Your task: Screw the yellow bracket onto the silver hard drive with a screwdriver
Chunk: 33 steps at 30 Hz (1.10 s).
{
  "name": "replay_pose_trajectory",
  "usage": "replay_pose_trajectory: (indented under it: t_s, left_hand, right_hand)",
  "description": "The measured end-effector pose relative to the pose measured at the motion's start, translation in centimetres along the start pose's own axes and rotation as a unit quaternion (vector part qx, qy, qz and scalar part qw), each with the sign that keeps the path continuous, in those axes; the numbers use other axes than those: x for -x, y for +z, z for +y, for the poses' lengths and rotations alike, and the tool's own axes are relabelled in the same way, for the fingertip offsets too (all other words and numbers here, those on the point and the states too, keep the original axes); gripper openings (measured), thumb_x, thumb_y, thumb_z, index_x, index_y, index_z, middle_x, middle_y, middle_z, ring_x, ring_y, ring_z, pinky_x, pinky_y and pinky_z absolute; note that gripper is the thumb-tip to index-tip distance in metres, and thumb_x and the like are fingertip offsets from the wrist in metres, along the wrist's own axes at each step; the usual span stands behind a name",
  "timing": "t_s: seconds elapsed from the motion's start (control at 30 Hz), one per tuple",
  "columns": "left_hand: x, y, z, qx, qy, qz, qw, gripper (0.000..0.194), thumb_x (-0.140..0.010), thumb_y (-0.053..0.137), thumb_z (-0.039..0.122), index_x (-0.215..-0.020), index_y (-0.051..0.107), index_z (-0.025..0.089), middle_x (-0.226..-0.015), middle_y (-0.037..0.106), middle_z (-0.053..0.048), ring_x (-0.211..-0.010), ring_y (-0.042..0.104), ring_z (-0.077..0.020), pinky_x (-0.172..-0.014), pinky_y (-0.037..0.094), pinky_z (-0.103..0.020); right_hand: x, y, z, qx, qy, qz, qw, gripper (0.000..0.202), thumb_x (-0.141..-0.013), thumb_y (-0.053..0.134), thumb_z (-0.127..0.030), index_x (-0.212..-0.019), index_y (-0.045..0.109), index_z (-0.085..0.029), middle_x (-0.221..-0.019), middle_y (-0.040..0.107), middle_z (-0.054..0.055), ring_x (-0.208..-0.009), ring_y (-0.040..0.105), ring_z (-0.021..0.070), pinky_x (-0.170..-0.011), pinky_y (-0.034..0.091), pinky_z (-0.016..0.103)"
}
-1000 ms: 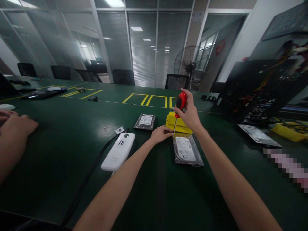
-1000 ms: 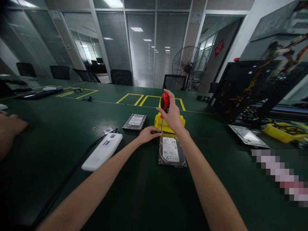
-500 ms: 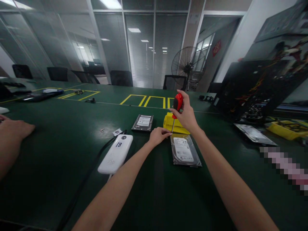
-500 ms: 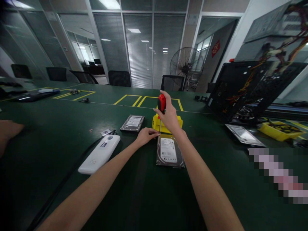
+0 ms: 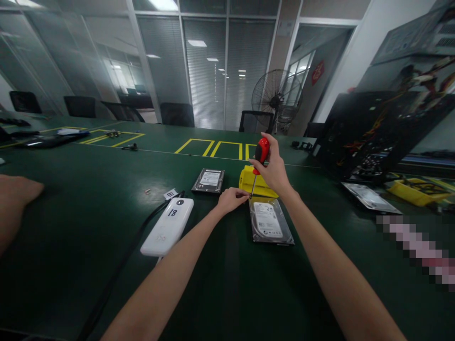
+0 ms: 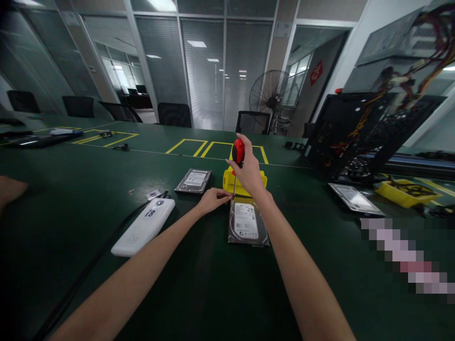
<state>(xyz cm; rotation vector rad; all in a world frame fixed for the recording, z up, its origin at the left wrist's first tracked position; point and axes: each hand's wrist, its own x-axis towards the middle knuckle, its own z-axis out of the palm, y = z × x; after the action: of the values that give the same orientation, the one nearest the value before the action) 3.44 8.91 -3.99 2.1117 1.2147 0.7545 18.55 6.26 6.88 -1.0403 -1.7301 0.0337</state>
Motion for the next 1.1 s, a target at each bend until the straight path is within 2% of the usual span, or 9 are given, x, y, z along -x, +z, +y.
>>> replay_pose_trajectory:
  t_s: [0.13, 0.33, 0.5, 0.8, 1.0, 1.1]
  left_hand:
    - [0.01, 0.02, 0.06, 0.006, -0.002, 0.004, 1.0, 0.028, -0.082, 0.058, 0.037, -0.098, 0.073, 0.02, -0.093, 0.073, -0.003, -0.087, 0.067, -0.0186, -0.072, 0.05, -0.023]
    - [0.02, 0.02, 0.11, 0.018, -0.003, 0.001, 1.0, 0.026, -0.081, 0.058, 0.035, -0.097, 0.073, 0.02, -0.093, 0.073, -0.003, -0.086, 0.068, -0.0175, -0.072, 0.051, -0.023]
    - [0.0, 0.18, -0.12, 0.023, 0.005, 0.001, 1.0, 0.028, -0.082, 0.058, 0.036, -0.098, 0.073, 0.019, -0.089, 0.073, -0.004, -0.083, 0.068, -0.0175, -0.074, 0.051, -0.024]
    - [0.02, 0.08, -0.17, 0.013, 0.007, 0.001, 1.0, 0.028, -0.082, 0.058, 0.037, -0.098, 0.073, 0.02, -0.09, 0.073, -0.003, -0.088, 0.067, -0.0184, -0.073, 0.051, -0.024]
    - [-0.01, 0.18, -0.36, 0.018, 0.012, 0.004, 1.0, 0.027, -0.081, 0.059, 0.036, -0.098, 0.073, 0.02, -0.093, 0.073, -0.003, -0.087, 0.067, -0.0181, -0.073, 0.051, -0.024]
    - [0.0, 0.19, -0.32, 0.025, 0.006, 0.0, 1.0, 0.026, -0.082, 0.058, 0.035, -0.098, 0.072, 0.019, -0.09, 0.073, -0.003, -0.084, 0.068, -0.017, -0.073, 0.05, -0.023]
  right_hand:
    - [-0.03, -0.07, -0.15, 0.0, 0.002, -0.002, 1.0, 0.069, -0.077, 0.059, -0.022, -0.138, 0.027, -0.031, -0.123, 0.049, 0.007, -0.092, 0.061, 0.0229, -0.084, 0.053, 0.048]
    - [-0.07, -0.26, -0.43, -0.002, 0.003, 0.004, 1.0, 0.068, -0.078, 0.058, -0.023, -0.138, 0.027, -0.029, -0.117, 0.053, 0.008, -0.094, 0.062, 0.0246, -0.084, 0.053, 0.049]
    - [-0.04, -0.14, -0.17, -0.004, -0.01, 0.016, 1.0, 0.068, -0.077, 0.06, -0.022, -0.137, 0.029, -0.028, -0.125, 0.051, 0.008, -0.1, 0.061, 0.0254, -0.088, 0.052, 0.049]
    - [-0.04, -0.02, -0.24, -0.001, -0.005, 0.015, 1.0, 0.07, -0.076, 0.06, -0.021, -0.138, 0.029, -0.029, -0.117, 0.054, 0.008, -0.09, 0.063, 0.0232, -0.083, 0.054, 0.049]
    - [-0.03, -0.09, -0.52, -0.008, -0.013, 0.008, 1.0, 0.069, -0.077, 0.061, -0.023, -0.138, 0.028, -0.029, -0.122, 0.052, 0.009, -0.097, 0.062, 0.0255, -0.085, 0.053, 0.048]
    - [0.0, -0.06, -0.52, -0.009, -0.009, 0.004, 1.0, 0.069, -0.077, 0.061, -0.022, -0.138, 0.028, -0.03, -0.12, 0.053, 0.009, -0.092, 0.063, 0.0236, -0.079, 0.056, 0.045]
